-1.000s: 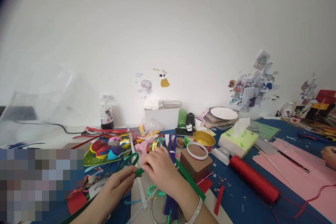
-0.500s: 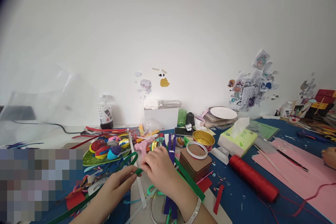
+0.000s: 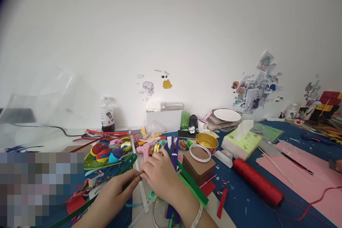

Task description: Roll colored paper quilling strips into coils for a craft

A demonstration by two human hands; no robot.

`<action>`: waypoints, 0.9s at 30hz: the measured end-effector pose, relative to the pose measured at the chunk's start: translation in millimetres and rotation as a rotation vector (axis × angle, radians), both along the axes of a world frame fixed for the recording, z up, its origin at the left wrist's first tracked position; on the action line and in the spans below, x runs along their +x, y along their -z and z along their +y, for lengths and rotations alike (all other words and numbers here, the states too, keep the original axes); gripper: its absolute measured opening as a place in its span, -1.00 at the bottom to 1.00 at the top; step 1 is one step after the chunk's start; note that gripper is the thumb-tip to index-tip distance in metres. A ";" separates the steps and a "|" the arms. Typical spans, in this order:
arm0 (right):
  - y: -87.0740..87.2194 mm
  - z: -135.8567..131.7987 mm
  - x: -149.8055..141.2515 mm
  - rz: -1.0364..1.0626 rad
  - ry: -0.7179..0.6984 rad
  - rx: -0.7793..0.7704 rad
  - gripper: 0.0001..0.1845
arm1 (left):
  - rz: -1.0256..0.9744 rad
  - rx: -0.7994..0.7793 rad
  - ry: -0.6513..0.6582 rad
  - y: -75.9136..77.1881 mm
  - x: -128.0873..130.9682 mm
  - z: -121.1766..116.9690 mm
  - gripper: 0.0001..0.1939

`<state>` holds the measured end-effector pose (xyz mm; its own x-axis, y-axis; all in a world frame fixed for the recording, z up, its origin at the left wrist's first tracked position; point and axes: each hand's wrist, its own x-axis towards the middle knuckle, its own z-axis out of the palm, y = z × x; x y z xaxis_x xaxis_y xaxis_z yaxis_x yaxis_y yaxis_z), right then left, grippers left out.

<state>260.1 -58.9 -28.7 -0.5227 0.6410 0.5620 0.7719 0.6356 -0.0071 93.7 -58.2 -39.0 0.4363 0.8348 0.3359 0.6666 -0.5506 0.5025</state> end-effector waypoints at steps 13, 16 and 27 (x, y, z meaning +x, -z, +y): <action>5.9 -3.7 -11.8 0.033 0.045 -0.016 -0.87 | 0.032 0.270 -0.016 13.5 1.9 -0.5 -0.74; 4.3 -3.7 -11.3 0.082 0.029 -0.029 -0.88 | -0.009 0.234 -0.023 11.3 1.9 -1.6 -0.74; 4.9 0.4 -3.6 0.234 -0.003 -0.023 -0.75 | 0.023 0.178 -0.042 2.6 -1.6 -4.0 -0.78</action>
<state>256.5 -58.5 -33.6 -0.3820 0.6540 0.6529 0.7458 0.6354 -0.2002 92.1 -62.2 -41.7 0.4120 0.7807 0.4698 0.7011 -0.6010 0.3838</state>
